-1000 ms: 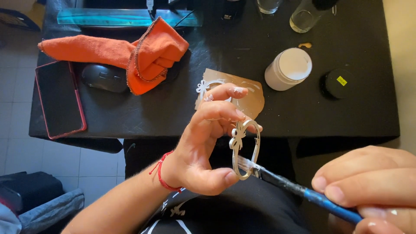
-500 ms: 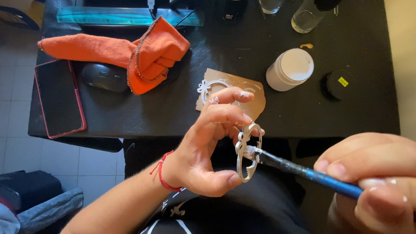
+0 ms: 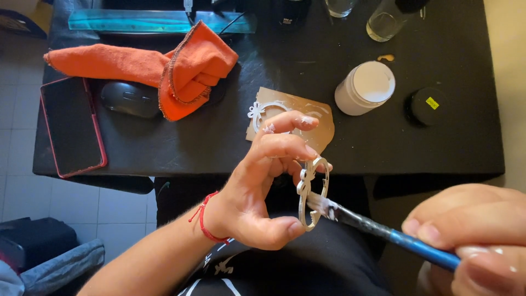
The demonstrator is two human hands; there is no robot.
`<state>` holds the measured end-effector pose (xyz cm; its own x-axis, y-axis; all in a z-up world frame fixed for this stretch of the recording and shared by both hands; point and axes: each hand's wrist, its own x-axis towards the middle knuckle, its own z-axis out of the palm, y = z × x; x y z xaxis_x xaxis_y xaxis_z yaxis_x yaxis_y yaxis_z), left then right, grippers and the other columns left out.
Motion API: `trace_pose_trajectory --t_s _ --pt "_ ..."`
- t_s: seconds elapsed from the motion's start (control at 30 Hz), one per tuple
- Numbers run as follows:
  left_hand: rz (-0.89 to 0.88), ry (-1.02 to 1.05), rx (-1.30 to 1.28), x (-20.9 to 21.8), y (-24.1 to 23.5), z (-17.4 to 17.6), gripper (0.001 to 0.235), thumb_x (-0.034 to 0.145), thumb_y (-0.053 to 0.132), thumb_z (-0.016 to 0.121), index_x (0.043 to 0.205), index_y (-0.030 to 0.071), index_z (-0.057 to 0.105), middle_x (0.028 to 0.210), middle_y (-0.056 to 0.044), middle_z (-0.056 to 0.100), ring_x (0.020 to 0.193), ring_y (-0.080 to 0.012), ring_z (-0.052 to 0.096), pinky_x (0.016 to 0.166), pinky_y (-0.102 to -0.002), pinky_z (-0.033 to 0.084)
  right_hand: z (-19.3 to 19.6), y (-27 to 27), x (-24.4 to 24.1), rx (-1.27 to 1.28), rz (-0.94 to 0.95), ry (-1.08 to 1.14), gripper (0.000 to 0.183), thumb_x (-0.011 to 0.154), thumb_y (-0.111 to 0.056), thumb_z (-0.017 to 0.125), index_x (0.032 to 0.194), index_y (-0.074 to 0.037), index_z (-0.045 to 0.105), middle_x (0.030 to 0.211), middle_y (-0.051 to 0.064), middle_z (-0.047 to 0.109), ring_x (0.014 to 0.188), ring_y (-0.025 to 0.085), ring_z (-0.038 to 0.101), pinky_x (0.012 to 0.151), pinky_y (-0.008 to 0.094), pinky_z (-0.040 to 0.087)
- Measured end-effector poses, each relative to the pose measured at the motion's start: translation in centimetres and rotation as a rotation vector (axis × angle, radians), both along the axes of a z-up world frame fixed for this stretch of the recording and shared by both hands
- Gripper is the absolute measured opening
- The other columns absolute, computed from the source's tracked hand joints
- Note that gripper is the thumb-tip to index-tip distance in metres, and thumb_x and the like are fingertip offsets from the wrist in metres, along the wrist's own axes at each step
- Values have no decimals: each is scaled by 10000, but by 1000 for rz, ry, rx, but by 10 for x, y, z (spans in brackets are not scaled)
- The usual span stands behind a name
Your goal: Applying white paint to the edges of small wooden ornaments using a paintbrush.
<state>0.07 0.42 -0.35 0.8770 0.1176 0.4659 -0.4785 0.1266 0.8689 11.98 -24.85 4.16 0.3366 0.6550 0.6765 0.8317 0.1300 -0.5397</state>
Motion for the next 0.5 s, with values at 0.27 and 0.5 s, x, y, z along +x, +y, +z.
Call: trace_pose_trajectory --t_s 0.27,0.5 --pt "-15 8 -25 0 -2 1 564 907 412 685 1359 177 444 1503 -131 331 1108 -265 722 821 -265 570 1 6 -6 26 -36 1 152 1026 -291 472 1168 -255 434 938 -61 594 702 61 729 670 137 710" --pt "-30 15 -45 -2 2 0 567 904 382 696 1363 161 446 1508 -136 318 1127 -266 706 839 -279 578 -8 -20 28 -70 180 -105 532 873 -357 703 1319 -287 423 1036 -104 641 799 46 787 759 151 771"
